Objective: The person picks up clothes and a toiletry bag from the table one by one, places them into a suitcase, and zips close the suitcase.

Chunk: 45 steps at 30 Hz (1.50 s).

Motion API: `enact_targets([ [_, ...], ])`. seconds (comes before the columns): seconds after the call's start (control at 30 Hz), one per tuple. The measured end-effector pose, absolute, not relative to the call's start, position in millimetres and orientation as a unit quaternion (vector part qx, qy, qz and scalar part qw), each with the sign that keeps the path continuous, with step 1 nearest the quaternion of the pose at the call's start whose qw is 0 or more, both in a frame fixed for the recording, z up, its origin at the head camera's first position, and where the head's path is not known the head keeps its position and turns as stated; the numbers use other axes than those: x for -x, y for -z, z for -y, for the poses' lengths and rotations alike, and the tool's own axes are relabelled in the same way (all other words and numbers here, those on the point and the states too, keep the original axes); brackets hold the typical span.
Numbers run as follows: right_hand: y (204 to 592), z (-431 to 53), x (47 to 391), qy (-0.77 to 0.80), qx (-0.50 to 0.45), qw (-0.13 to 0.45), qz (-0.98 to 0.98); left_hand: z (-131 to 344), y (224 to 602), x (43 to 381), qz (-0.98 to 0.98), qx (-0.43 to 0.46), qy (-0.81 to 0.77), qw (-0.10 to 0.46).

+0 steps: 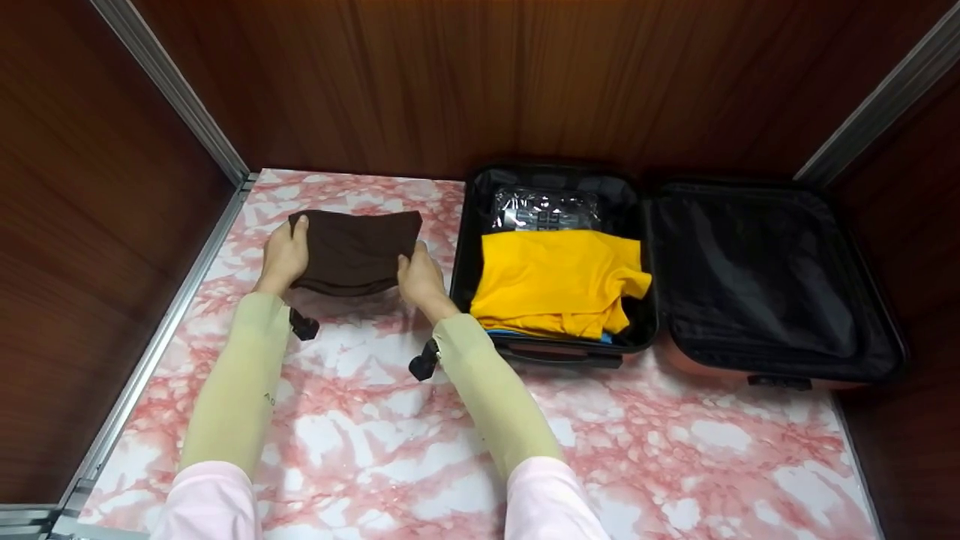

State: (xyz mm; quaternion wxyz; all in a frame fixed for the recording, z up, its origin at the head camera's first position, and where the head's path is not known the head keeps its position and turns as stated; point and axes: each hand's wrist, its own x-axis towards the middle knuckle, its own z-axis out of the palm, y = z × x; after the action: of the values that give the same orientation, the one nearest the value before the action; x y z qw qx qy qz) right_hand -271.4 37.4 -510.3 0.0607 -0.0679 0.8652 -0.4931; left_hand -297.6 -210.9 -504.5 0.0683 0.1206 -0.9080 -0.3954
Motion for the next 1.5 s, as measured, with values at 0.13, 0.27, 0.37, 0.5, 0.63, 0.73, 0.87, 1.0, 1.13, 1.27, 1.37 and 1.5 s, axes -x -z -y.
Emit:
enact_targets([
  [0.13, 505.0, -43.0, 273.4, 0.487, 0.077, 0.046, -0.869, 205.1, 498.2, 300.1, 0.907, -0.118, 0.397, 0.075],
  [0.27, 500.4, -48.5, 272.1, 0.462, 0.08, 0.055, -0.881, 200.2, 493.2, 301.4, 0.907, -0.117, 0.4, 0.067],
  [0.37, 497.8, -52.4, 272.0, 0.455, 0.082, 0.052, -0.885, 196.4, 489.7, 302.7, 0.907, -0.109, 0.4, 0.067],
  [0.5, 495.2, -58.8, 274.8, 0.461, 0.08, 0.035, -0.883, 190.1, 485.9, 304.9, 0.906, -0.097, 0.403, 0.08],
  [0.63, 492.8, -67.3, 278.1, 0.471, 0.073, 0.021, -0.879, 183.2, 483.4, 306.9, 0.904, -0.083, 0.406, 0.102],
  [0.73, 490.6, -74.3, 279.9, 0.485, 0.075, 0.009, -0.871, 178.0, 482.2, 308.1, 0.903, -0.07, 0.407, 0.12],
  [0.87, 488.7, -83.6, 281.0, 0.505, 0.086, -0.007, -0.859, 172.1, 482.9, 309.0, 0.9, -0.063, 0.41, 0.135],
  [1.0, 486.8, -91.5, 281.1, 0.517, 0.09, -0.014, -0.851, 166.2, 484.6, 309.4, 0.899, -0.063, 0.412, 0.136],
  [1.13, 482.9, -99.1, 280.7, 0.533, 0.078, -0.006, -0.843, 159.4, 483.3, 309.7, 0.901, -0.062, 0.408, 0.133],
  [1.27, 480.4, -106.4, 280.1, 0.568, 0.07, 0.007, -0.82, 152.6, 479.6, 309.6, 0.901, -0.063, 0.41, 0.129],
  [1.37, 479.2, -112.3, 280.0, 0.578, 0.064, 0.006, -0.813, 147.7, 476.7, 309.6, 0.899, -0.058, 0.415, 0.13],
  [1.5, 476.9, -121.0, 280.2, 0.584, 0.059, 0.001, -0.81, 140.3, 473.4, 310.2, 0.899, -0.05, 0.414, 0.134],
])
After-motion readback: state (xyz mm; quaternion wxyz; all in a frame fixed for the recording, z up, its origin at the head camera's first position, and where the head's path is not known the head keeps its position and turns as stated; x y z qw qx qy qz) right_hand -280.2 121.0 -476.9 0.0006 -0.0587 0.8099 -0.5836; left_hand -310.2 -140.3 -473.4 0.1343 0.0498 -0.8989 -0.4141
